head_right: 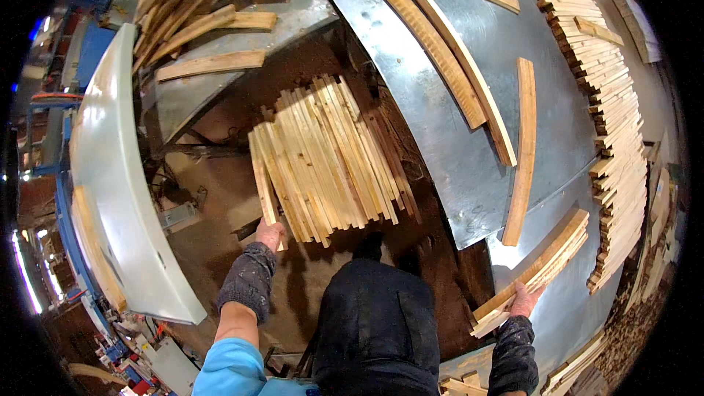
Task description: The person repeatedly picks up stacks of thin wooden strips from a metal table and places them onto a conveyor belt. The person wears gloves and handles the wood by hand, moving between the table and the conveyor in a repetitive cycle.
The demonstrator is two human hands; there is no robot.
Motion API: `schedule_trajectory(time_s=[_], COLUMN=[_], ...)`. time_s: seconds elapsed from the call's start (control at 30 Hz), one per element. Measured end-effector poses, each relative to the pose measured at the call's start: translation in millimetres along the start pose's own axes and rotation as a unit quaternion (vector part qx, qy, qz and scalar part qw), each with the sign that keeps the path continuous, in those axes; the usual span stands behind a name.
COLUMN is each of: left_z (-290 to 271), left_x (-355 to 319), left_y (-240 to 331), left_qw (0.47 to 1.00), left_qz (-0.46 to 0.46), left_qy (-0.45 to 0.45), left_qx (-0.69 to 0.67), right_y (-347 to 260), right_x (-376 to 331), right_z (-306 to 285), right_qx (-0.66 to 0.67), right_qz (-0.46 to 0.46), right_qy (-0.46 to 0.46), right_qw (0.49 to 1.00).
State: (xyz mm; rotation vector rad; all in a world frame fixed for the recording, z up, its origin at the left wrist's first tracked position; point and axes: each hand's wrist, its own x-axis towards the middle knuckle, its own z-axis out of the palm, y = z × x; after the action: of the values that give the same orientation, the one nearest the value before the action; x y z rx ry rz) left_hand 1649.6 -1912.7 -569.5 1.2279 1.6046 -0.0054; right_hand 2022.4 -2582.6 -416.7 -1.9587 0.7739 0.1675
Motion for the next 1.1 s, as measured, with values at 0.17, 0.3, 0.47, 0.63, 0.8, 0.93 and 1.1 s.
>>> schedule_trajectory(time_s=[0.17, 0.3, 0.47, 0.63, 0.8, 0.93, 1.1], left_z=[-3.8, 1.5, -7.4, 4.0, -6.0, -35.0, -74.4], left_x=[36.9, 51.1, 72.0, -46.8, -164.6, -222.8, -290.7], left_y=[-17.7, -26.9, -96.2, -109.5, -120.4, -152.7, -215.6], left_qw=[0.923, 0.931, 0.928, 0.965, 0.955, 0.973, 0.971], left_qz=[0.004, 0.029, -0.16, -0.194, -0.16, -0.142, -0.153], left_qy=[-0.178, -0.201, -0.17, -0.176, -0.246, -0.18, -0.183], left_qx=[0.342, 0.305, 0.29, -0.022, -0.038, -0.031, 0.003], right_y=[-8.1, -20.1, -29.6, 7.4, 69.7, 63.2, 16.2], right_x=[-5.1, -13.1, -21.7, 26.1, 65.1, -1.7, -103.8], right_z=[1.3, 5.1, 15.5, 37.2, -30.9, -27.1, -38.3], right_qx=[-0.053, -0.151, -0.147, -0.356, -0.521, 0.053, 0.138], right_qz=[0.03, -0.001, 0.034, -0.008, -0.276, -0.059, -0.125], right_qy=[-0.008, -0.004, 0.052, 0.155, -0.074, -0.033, -0.211], right_qw=[0.998, 0.989, 0.987, 0.922, 0.805, 0.996, 0.96])
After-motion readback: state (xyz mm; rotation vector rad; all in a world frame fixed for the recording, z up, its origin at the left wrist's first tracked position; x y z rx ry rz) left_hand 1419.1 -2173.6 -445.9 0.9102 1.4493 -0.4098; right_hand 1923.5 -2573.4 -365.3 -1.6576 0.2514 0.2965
